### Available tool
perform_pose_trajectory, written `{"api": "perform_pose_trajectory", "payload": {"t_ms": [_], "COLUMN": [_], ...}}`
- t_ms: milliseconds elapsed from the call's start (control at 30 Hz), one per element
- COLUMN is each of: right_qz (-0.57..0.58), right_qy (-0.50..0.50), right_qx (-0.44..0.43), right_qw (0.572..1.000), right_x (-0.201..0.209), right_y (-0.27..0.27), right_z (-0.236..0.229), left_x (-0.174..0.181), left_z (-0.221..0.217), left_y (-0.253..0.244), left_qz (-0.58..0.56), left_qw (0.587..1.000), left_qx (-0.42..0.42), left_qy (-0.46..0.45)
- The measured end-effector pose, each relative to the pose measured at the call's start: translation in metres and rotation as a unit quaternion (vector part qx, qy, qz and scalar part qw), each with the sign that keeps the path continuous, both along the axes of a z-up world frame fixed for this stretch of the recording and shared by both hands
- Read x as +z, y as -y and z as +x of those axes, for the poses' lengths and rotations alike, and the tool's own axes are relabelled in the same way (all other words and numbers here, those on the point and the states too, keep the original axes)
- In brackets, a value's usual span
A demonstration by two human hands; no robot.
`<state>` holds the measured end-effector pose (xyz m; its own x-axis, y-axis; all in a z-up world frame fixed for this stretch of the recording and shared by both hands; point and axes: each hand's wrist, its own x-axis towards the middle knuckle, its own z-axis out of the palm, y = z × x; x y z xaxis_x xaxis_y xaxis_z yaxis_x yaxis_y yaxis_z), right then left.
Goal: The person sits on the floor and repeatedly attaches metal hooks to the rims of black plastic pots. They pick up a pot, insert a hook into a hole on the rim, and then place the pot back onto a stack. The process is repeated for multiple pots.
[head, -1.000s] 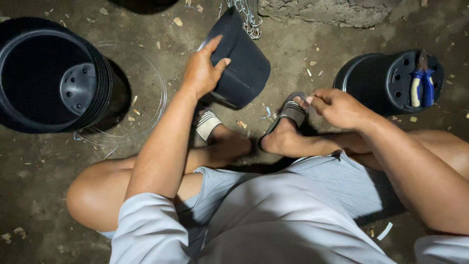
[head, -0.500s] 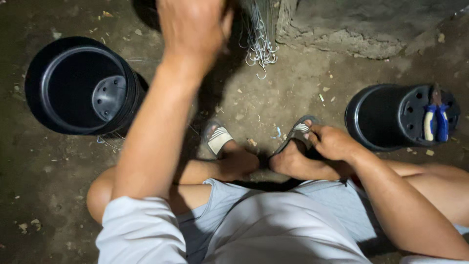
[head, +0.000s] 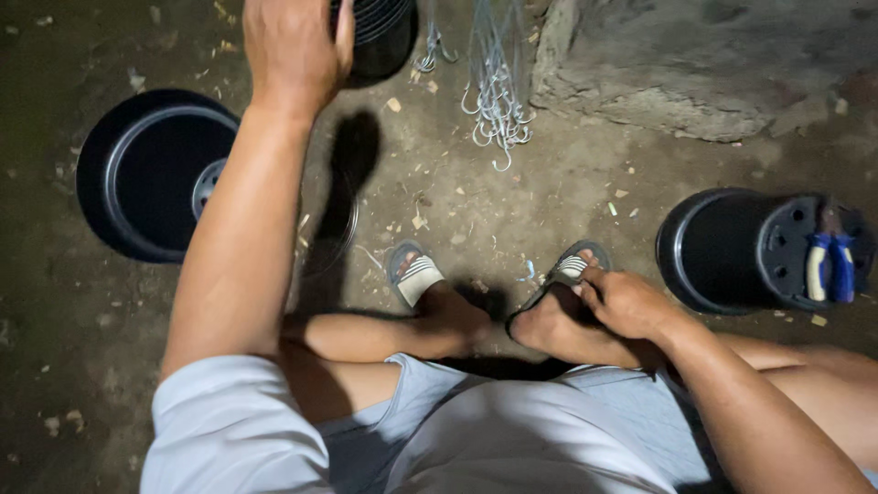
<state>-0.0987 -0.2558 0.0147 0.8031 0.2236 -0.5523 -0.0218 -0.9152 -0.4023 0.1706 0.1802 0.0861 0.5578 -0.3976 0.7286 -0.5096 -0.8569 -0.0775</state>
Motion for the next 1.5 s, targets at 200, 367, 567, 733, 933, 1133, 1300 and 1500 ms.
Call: {"api": "perform_pose_trajectory", "payload": {"t_ms": [200,367,567,733,933,1133,1300,1500], "right_qz": [-0.024,-0.030,0.037,0.095,0.078,0.065,0.059,0.070], "right_qy": [0.012,0.016,-0.018,-0.018,0.019,0.000,0.000,-0.008], "right_qx": [0.024,0.058,0.063,0.055,0.088,0.037,0.033,0.009], "right_qw": [0.999,0.998,0.997,0.994,0.993,0.997,0.998,0.998], "right_x": [0.038,0.067,0.053,0.016,-0.023,-0.034,-0.038,-0.046], "right_y": [-0.011,-0.029,-0.055,-0.063,-0.052,-0.041,-0.039,-0.038], "right_z": [0.010,0.020,0.039,0.042,0.030,0.032,0.038,0.041], "left_x": [0.007,-0.025,-0.072,-0.067,-0.063,-0.009,0.065,0.071], "left_z": [-0.068,-0.109,-0.129,-0.136,-0.138,-0.130,-0.146,-0.153], "left_y": [-0.074,-0.136,-0.166,-0.162,-0.145,-0.147,-0.140,-0.053], "left_qz": [0.066,0.156,-0.032,-0.011,0.041,-0.037,-0.213,-0.279], "left_qw": [0.938,0.744,0.812,0.872,0.930,0.969,0.937,0.938], "left_qx": [0.191,0.280,0.206,0.245,0.256,0.243,0.263,-0.061], "left_qy": [-0.280,-0.586,-0.545,-0.424,-0.260,-0.012,-0.080,-0.196]}}
